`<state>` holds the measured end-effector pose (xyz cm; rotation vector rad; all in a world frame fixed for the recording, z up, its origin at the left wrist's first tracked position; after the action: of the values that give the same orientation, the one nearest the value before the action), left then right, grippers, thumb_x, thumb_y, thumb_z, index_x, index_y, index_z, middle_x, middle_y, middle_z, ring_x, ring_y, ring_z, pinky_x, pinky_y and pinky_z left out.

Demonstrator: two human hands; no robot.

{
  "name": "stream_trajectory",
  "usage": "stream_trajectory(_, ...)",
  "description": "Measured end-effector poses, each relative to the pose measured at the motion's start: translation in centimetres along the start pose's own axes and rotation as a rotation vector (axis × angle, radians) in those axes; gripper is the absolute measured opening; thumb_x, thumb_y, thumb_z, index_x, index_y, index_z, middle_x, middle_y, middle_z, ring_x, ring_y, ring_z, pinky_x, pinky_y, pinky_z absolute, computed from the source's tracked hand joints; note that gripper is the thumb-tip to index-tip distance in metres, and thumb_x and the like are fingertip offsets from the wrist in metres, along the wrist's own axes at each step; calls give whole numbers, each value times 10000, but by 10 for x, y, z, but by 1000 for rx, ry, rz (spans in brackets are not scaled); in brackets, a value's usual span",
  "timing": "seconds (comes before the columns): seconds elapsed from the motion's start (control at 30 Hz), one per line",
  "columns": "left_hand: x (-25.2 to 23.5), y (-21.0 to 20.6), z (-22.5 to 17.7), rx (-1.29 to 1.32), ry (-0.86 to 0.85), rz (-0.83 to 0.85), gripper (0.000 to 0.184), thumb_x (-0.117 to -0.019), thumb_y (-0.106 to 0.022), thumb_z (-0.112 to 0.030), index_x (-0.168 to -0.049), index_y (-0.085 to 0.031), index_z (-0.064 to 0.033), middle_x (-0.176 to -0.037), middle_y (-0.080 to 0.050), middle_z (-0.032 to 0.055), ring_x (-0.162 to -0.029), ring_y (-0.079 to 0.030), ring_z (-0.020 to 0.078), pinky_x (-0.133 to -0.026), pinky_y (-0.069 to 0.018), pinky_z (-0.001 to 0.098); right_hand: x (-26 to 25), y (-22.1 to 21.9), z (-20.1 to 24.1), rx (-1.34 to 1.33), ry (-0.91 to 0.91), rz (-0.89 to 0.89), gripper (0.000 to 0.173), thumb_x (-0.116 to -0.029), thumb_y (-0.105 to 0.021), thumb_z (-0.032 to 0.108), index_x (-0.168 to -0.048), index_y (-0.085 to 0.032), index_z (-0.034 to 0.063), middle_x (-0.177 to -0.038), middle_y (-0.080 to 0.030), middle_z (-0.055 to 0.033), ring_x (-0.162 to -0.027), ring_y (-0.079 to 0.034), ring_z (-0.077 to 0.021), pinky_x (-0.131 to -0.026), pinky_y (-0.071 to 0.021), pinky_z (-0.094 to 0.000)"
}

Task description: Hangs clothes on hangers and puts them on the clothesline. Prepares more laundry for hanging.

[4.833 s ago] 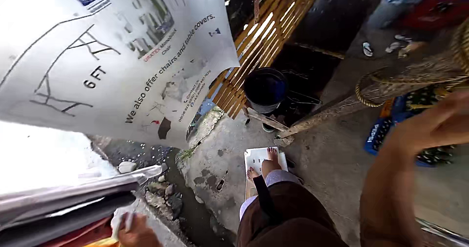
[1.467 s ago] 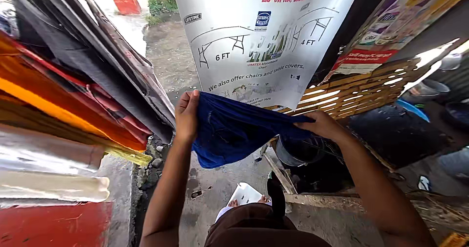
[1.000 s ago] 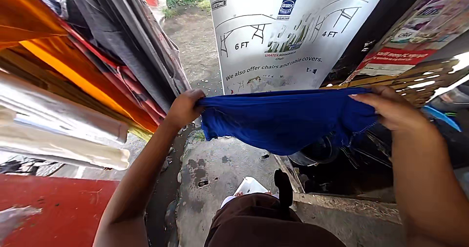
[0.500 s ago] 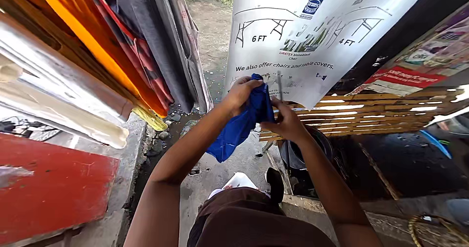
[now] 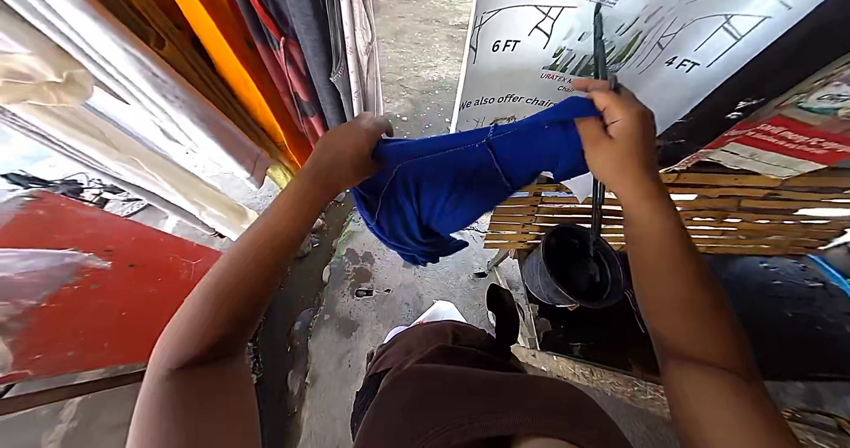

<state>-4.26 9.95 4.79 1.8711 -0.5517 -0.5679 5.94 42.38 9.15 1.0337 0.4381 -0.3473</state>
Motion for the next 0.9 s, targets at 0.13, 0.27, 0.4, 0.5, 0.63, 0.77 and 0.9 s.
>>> stream_trajectory(0.13,3,-7,23,24,67,-239,247,-988,-672,-142,-1124,-684,65,-1101,-637,298,-1017,-642,495,-854,-496,679,-5,7,11,-206,54,-42,401,-1062,-428,158,-1331,-622,-68,-1414,-597,-212,-1293,-585,-172,-1100,-436,-320)
stream_trajectory(0.27,-22,-24,12,154,414,-266,403,-930,-734,-305,-1062,-664,69,-1015,-668,319,-994,-639,535,-810,-447,746,-7,-1,49,-643,-123,52,332,-1046,-399,148,-1172,-671,5,-1185,-712,-19,-953,-649,38,-829,-533,-195)
stream_trajectory(0.4,-44,-65,-8,791,396,-337,469,-947,-679,-121,-1286,-457,115,-1002,-666,181,-781,-690,215,-731,-599,407,-13,-13,72,-961,-267,62,304,-1079,-366,132,-970,-648,93,-830,-706,52,-589,-593,6,-577,-539,-184)
stream_trajectory(0.5,-7,-111,-56,1171,19,-502,199,-1040,-542,-160,-1159,-435,-41,-1150,-643,38,-930,-656,50,-828,-559,282,-16,-11,75,-1013,-215,-21,294,-1085,-367,118,-989,-643,85,-814,-680,64,-577,-570,11,-598,-554,-191)
stream_trajectory(0.63,27,-213,-65,942,-201,-673,381,-911,-746,-383,-1066,-573,-81,-1086,-626,47,-1046,-620,107,-897,-537,316,-10,1,74,-955,-105,-84,300,-1074,-369,96,-1148,-648,17,-1011,-726,62,-704,-626,63,-641,-533,-141)
stream_trajectory(0.77,18,-236,-60,834,-56,-443,493,-875,-740,-118,-1281,-571,106,-1191,-645,271,-1033,-677,319,-888,-563,464,-4,16,73,-863,-40,-88,345,-1035,-345,90,-1117,-675,34,-1121,-740,50,-893,-661,63,-769,-540,-160)
stream_trajectory(0.9,7,-188,-62,771,-305,-451,300,-897,-712,-98,-1125,-650,88,-1136,-685,238,-1091,-674,301,-966,-540,455,-9,24,60,-799,-16,-80,357,-1011,-365,95,-1092,-709,47,-1161,-747,26,-1008,-677,27,-868,-550,-196)
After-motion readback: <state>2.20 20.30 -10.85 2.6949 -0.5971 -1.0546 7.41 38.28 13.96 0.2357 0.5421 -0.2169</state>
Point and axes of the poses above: each hand's wrist, its own x-axis away from the middle knuckle, its own y-axis out of the back of the hand, z = x × y, the point moved 3 cm from there along -x, towards the middle knuckle
